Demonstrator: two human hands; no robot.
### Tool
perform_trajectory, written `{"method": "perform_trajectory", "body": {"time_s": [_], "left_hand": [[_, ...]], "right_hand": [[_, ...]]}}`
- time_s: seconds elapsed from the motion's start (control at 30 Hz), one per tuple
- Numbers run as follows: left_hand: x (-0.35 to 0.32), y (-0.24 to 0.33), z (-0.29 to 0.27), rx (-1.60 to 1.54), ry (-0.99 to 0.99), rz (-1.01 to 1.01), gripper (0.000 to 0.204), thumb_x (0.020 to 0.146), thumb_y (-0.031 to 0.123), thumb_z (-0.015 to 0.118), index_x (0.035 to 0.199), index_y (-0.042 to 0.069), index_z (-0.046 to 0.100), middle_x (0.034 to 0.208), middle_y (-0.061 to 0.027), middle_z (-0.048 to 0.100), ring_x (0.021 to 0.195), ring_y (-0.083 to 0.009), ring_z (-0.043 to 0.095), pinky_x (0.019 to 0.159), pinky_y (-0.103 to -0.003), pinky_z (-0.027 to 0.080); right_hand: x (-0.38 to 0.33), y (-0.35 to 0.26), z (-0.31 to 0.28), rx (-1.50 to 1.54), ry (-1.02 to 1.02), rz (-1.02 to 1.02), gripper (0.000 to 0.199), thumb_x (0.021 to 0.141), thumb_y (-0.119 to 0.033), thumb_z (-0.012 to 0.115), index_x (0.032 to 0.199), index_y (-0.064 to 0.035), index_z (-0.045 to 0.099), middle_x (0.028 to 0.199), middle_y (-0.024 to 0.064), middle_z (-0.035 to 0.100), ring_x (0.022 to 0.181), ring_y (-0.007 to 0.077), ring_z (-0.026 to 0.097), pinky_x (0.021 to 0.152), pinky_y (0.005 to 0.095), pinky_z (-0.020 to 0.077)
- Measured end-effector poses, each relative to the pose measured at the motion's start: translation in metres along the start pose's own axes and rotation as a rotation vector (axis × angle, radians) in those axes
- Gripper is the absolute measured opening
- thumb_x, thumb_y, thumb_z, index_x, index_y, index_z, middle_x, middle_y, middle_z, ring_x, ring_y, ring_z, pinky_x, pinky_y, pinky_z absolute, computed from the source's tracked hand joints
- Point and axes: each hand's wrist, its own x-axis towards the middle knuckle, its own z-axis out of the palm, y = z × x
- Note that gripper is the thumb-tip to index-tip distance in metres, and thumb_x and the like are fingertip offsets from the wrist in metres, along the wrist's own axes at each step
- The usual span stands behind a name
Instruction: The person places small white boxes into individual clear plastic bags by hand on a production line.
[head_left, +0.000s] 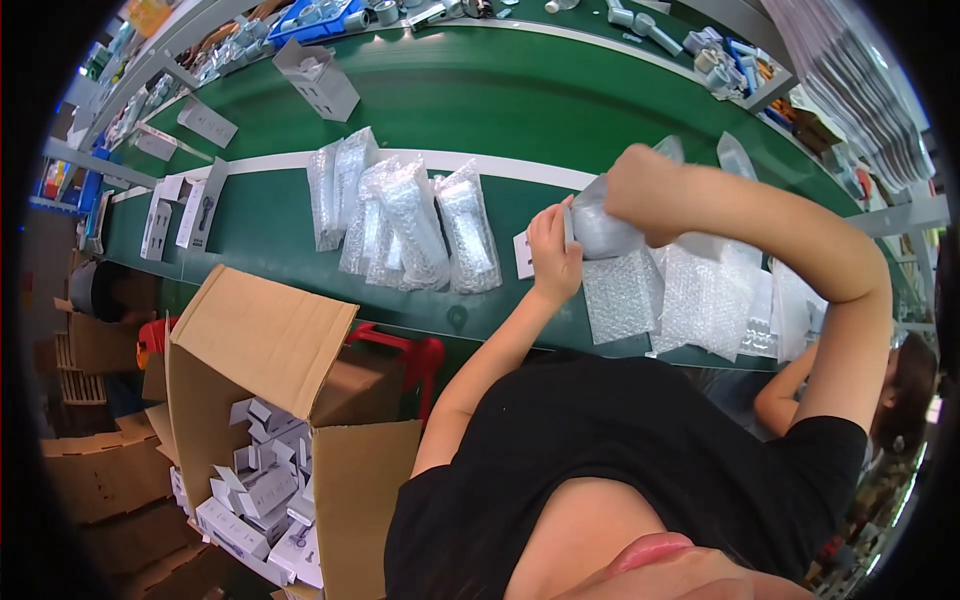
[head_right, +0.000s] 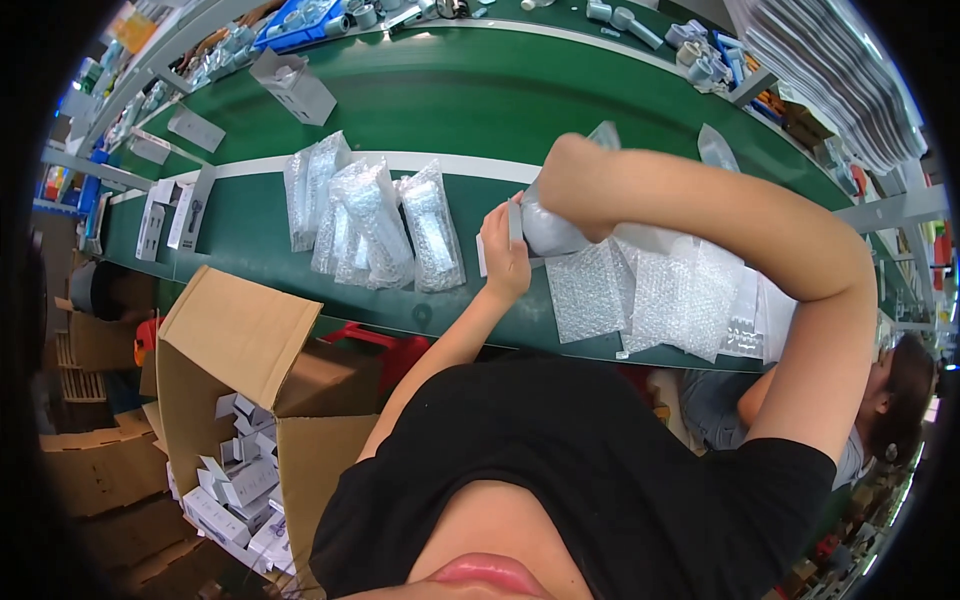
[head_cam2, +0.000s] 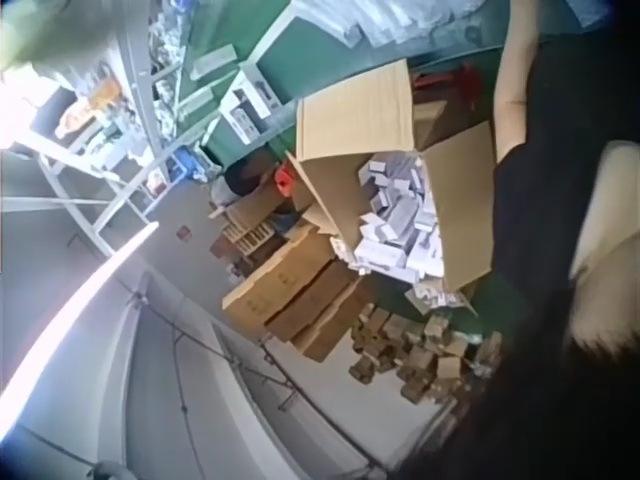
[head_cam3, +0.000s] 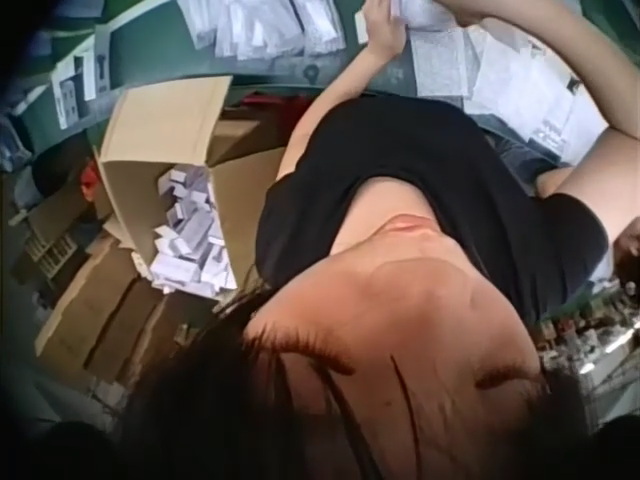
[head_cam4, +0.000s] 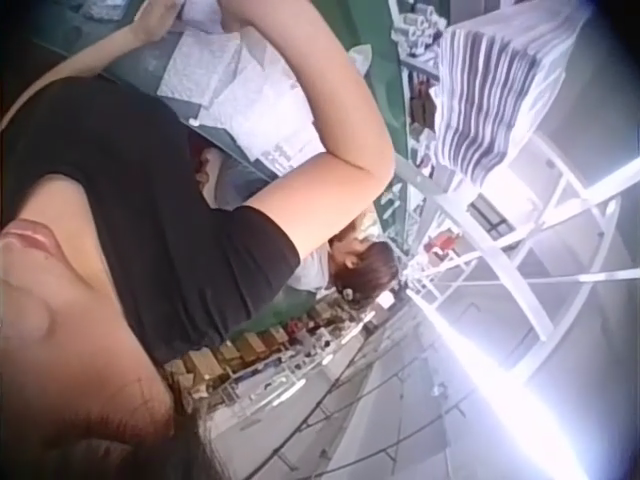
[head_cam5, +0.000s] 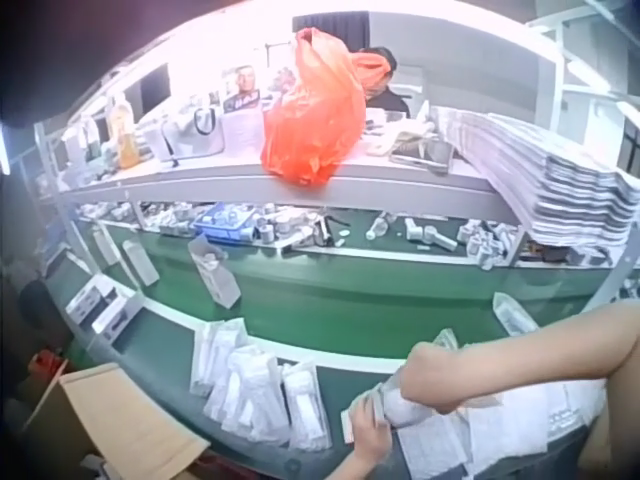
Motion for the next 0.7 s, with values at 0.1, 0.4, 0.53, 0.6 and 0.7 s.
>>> {"method": "perform_trajectory", "body": {"time_s": [0.1,0.4,0.53,0.6,0.7], "left_hand": [[-0.007,-0.006,0.004,-0.108,0.02,-0.02,0.047,0.087,0.034,0.034,0.117,-0.001,0.044,0.11,-0.0173,0.047,0.095,-0.0299,0.045,0.084,-0.036,0.033],[0.008,0.014,-0.037,0.085,0.059,0.076,0.046,0.081,0.032,0.045,0.114,0.0,0.046,0.106,-0.0159,0.049,0.094,-0.0292,0.047,0.082,-0.036,0.034],[0.029,0.042,-0.05,0.434,-0.148,0.273,0.043,0.076,0.029,0.051,0.109,0.001,0.049,0.103,-0.0153,0.049,0.092,-0.0279,0.047,0.081,-0.035,0.035],[0.039,0.048,-0.046,0.523,-0.406,0.186,0.039,0.072,0.027,0.054,0.103,0.003,0.052,0.1,-0.0147,0.05,0.089,-0.0264,0.048,0.081,-0.035,0.035],[0.045,0.045,-0.044,0.585,-0.602,0.139,0.034,0.07,0.024,0.056,0.097,0.004,0.054,0.097,-0.014,0.051,0.087,-0.0251,0.048,0.08,-0.035,0.035]], "right_hand": [[0.043,-0.028,0.029,0.048,0.163,-0.067,0.007,0.061,-0.017,0.061,0.065,-0.0109,0.061,0.061,0.0072,0.057,0.056,0.0232,0.052,0.052,0.03,0.0424],[-0.001,-0.001,0.038,1.121,1.128,-0.162,0.037,0.07,-0.004,0.054,0.107,-0.0036,0.052,0.09,0.0124,0.058,0.064,0.0242,0.059,0.057,0.0285,0.0487],[0.001,-0.042,0.08,2.677,0.98,-0.745,0.042,0.078,-0.009,0.049,0.116,0.0044,0.036,0.089,0.0245,0.053,0.057,0.0293,0.06,0.037,0.0201,0.0468],[0.024,-0.072,0.092,2.756,0.895,-1.001,0.032,0.083,-0.01,0.04,0.112,0.0047,0.037,0.084,0.0228,0.053,0.05,0.0238,0.055,0.03,0.021,0.0383],[0.053,-0.091,0.085,3.027,0.84,-1.28,0.031,0.085,-0.011,0.033,0.112,0.0045,0.035,0.077,0.0205,0.053,0.046,0.0193,0.05,0.03,0.0213,0.0331]]}}
